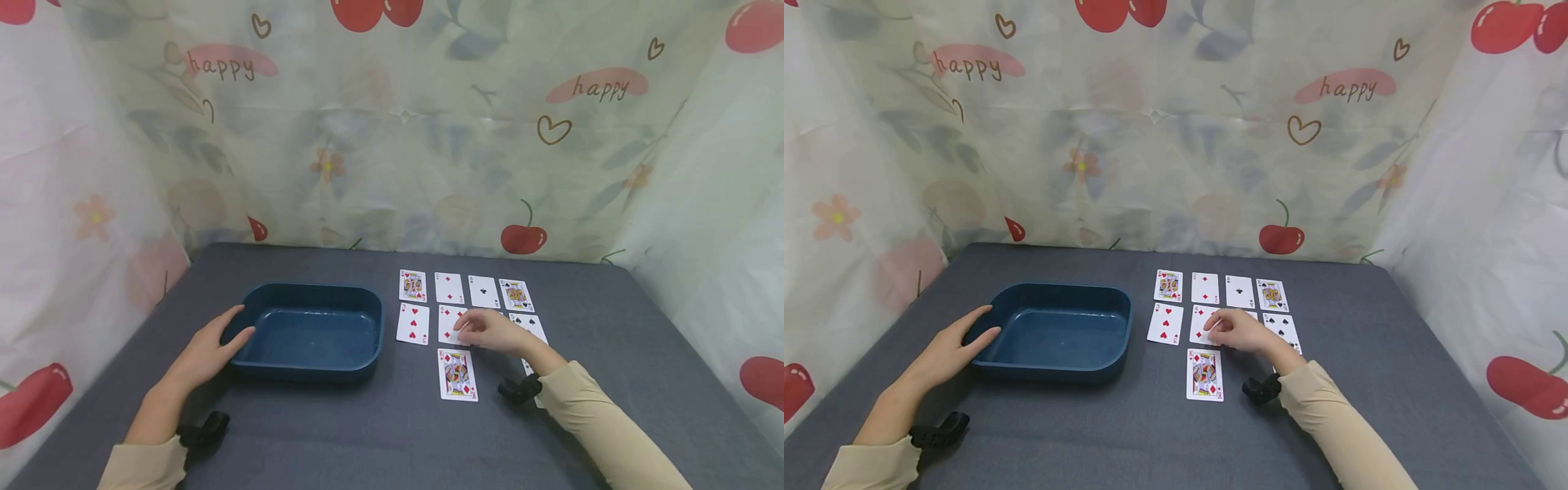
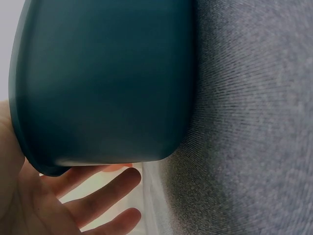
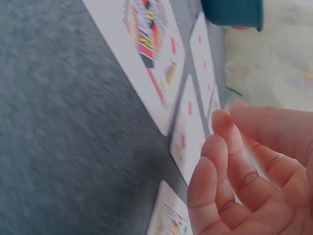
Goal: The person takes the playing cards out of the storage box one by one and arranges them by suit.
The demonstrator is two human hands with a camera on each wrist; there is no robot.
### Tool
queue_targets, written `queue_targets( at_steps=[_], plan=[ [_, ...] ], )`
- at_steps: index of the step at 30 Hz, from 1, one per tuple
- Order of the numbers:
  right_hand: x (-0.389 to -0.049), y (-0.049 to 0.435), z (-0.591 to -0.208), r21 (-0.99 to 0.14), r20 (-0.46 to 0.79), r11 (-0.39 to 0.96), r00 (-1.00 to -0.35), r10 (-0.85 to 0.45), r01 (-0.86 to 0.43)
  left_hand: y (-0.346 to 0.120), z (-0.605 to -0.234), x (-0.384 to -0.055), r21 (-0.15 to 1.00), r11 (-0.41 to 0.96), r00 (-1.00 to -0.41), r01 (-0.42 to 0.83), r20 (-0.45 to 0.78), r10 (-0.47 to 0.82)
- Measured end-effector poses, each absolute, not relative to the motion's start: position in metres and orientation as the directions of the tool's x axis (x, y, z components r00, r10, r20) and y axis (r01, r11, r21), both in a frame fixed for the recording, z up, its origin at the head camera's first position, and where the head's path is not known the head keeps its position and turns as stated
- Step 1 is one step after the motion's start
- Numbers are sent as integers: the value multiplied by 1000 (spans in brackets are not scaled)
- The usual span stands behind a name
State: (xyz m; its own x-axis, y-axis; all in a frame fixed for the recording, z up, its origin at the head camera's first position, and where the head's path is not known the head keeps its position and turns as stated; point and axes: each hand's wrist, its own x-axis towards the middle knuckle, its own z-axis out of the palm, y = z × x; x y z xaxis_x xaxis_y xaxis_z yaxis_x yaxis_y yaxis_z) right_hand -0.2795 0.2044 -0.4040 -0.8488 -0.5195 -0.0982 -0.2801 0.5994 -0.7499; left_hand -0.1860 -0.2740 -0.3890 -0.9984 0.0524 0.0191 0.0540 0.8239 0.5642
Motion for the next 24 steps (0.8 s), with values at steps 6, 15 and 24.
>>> queue_targets(
  at_steps=[6,15,24],
  plan=[
    [-280,214,-391,-740,-77,612,-868,-490,-280,-274,-388,-185,564,824,-998,52,12,54],
    [-277,227,-363,-692,10,657,-914,-406,-300,-276,-382,-187,532,843,-996,79,19,82],
    [-271,223,-333,-581,202,715,-920,-336,-389,-249,-347,-201,499,852,-988,157,73,140]
  ],
)
